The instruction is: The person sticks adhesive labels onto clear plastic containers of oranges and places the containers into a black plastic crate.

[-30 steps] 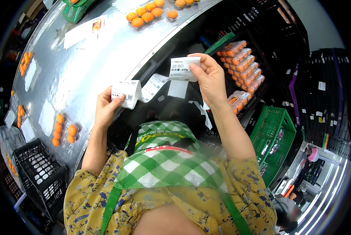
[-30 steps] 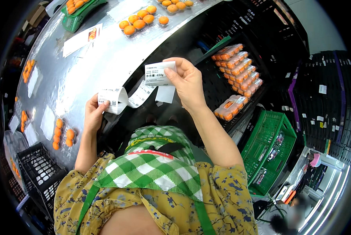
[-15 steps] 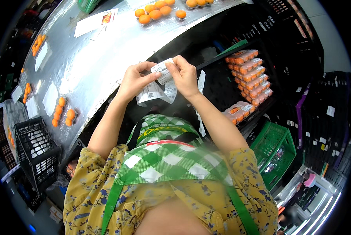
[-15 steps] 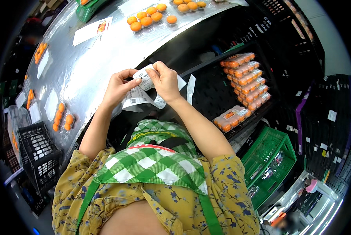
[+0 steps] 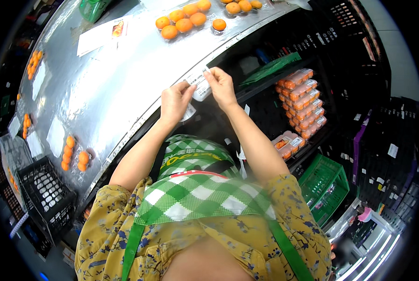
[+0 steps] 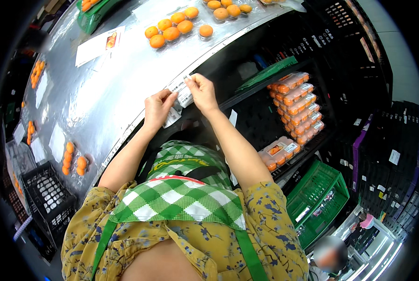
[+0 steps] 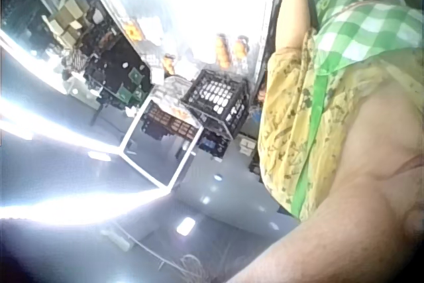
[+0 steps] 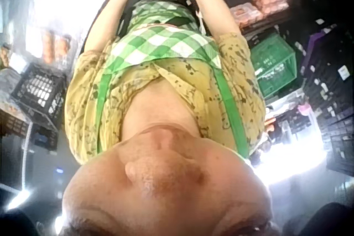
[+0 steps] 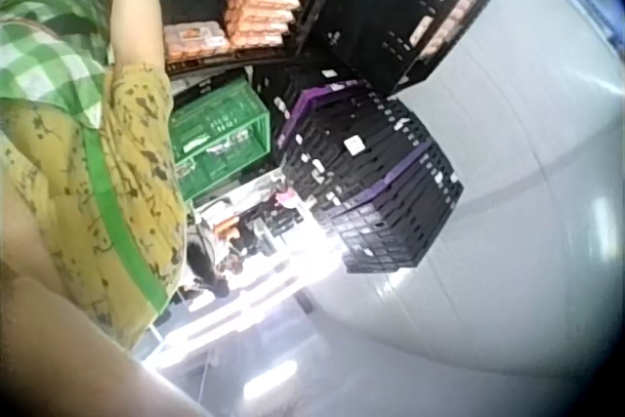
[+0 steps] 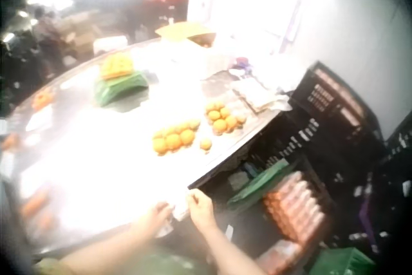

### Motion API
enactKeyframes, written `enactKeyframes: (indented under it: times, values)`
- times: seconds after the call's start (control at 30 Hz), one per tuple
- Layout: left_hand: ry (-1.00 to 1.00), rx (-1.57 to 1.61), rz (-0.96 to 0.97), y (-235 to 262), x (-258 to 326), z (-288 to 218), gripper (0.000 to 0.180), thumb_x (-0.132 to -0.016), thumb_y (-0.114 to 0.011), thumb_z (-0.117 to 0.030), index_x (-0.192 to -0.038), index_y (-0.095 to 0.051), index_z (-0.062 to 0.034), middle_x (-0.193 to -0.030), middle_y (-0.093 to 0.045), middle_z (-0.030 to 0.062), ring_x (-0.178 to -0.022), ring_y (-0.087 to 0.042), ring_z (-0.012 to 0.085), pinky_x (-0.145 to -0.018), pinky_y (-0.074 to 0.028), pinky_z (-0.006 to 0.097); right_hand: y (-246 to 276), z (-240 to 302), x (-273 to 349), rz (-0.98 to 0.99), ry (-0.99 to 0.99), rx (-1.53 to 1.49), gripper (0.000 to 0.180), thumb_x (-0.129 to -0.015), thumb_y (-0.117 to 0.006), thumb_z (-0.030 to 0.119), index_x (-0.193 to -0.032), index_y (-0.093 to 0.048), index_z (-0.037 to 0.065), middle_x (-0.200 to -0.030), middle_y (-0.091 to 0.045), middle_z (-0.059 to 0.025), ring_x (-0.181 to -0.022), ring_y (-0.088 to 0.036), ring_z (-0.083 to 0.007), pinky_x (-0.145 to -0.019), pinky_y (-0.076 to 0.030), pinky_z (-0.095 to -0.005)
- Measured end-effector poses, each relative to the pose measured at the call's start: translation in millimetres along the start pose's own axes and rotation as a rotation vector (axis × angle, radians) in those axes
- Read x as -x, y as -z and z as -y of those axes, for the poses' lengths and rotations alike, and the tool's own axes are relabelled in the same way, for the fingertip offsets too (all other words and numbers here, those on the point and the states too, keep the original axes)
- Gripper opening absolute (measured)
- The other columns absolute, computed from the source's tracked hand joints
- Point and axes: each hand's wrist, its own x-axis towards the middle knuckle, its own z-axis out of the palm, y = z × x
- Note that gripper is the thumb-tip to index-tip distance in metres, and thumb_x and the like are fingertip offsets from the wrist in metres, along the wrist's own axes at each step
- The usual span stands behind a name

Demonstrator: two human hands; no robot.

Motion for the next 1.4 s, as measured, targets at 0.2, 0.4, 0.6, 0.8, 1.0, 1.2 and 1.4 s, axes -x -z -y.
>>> enactKeyframes:
  times: [0.2,0.4,0.6,0.8,1.0,1.2,1.4]
  values:
    - [-0.062,-0.092,0.097,-14,-16,5,0.046,-0.076,-0.069,-0.018,-0.117,-0.053,-0.0031,-0.06,-0.055,0.0079,-0.053,-0.054,0.0188,-0.053,-0.044,0.031,26,-25,-30,-0.176,-0.015,0.37,0.032,-0.082,-0.066,0.024,-0.066,-0.053,-0.001,-0.054,-0.048,-0.0041,-0.053,-0.04,-0.0076,-0.049,-0.037,-0.0276]
    - [-0.226,-0.228,0.15,-16,-22,26,0.053,-0.075,-0.068,-0.017,-0.122,-0.046,-0.0053,-0.075,-0.056,0.0108,-0.059,-0.057,0.0259,-0.054,-0.047,0.036,25,-37,-33,-0.207,-0.097,0.442,0.032,-0.08,-0.067,0.026,-0.067,-0.056,-0.001,-0.055,-0.052,-0.0071,-0.051,-0.044,-0.009,-0.049,-0.039,-0.0284]
    - [-0.286,-0.4,0.174,-11,-34,16,0.065,-0.074,-0.068,-0.018,-0.132,-0.04,-0.0132,-0.076,-0.055,0.0111,-0.059,-0.058,0.0255,-0.054,-0.048,0.038,24,-37,-36,-0.216,-0.142,0.502,0.033,-0.079,-0.067,0.029,-0.065,-0.058,0.0,-0.054,-0.054,-0.008,-0.049,-0.047,-0.0101,-0.047,-0.039,-0.0289]
    - [-0.281,-0.567,0.3,-8,-51,9,0.069,-0.074,-0.067,-0.024,-0.136,-0.036,-0.0186,-0.081,-0.057,0.0118,-0.062,-0.06,0.0284,-0.056,-0.05,0.038,24,-37,-35,-0.171,-0.137,0.444,0.025,-0.083,-0.064,0.019,-0.069,-0.059,-0.002,-0.057,-0.054,-0.0002,-0.055,-0.043,-0.0036,-0.049,-0.037,-0.023]
    - [-0.258,-0.686,0.42,-11,-62,-5,0.068,-0.075,-0.066,-0.028,-0.136,-0.035,-0.0226,-0.087,-0.057,0.0134,-0.066,-0.062,0.0296,-0.06,-0.051,0.039,29,-51,-43,-0.214,-0.175,0.387,0.029,-0.079,-0.066,0.028,-0.075,-0.062,0.0,-0.063,-0.061,-0.0074,-0.056,-0.055,-0.0127,-0.055,-0.044,-0.0283]
    - [-0.243,-0.765,0.446,-11,-69,-5,0.064,-0.078,-0.063,-0.033,-0.136,-0.037,-0.0253,-0.083,-0.059,0.0133,-0.069,-0.062,0.029,-0.061,-0.052,0.039,27,-59,-43,-0.169,-0.27,0.267,0.031,-0.079,-0.066,0.03,-0.082,-0.064,-0.001,-0.07,-0.063,-0.0094,-0.065,-0.059,-0.0145,-0.06,-0.045,-0.0277]
    - [-0.332,-0.781,0.431,-14,-70,2,0.066,-0.078,-0.063,-0.034,-0.137,-0.035,-0.0224,-0.085,-0.058,0.013,-0.068,-0.062,0.0287,-0.06,-0.051,0.039,27,-53,-40,-0.2,-0.181,0.538,0.034,-0.074,-0.071,0.032,-0.085,-0.063,0.0,-0.083,-0.063,-0.0127,-0.074,-0.061,-0.0234,-0.066,-0.047,-0.0319]
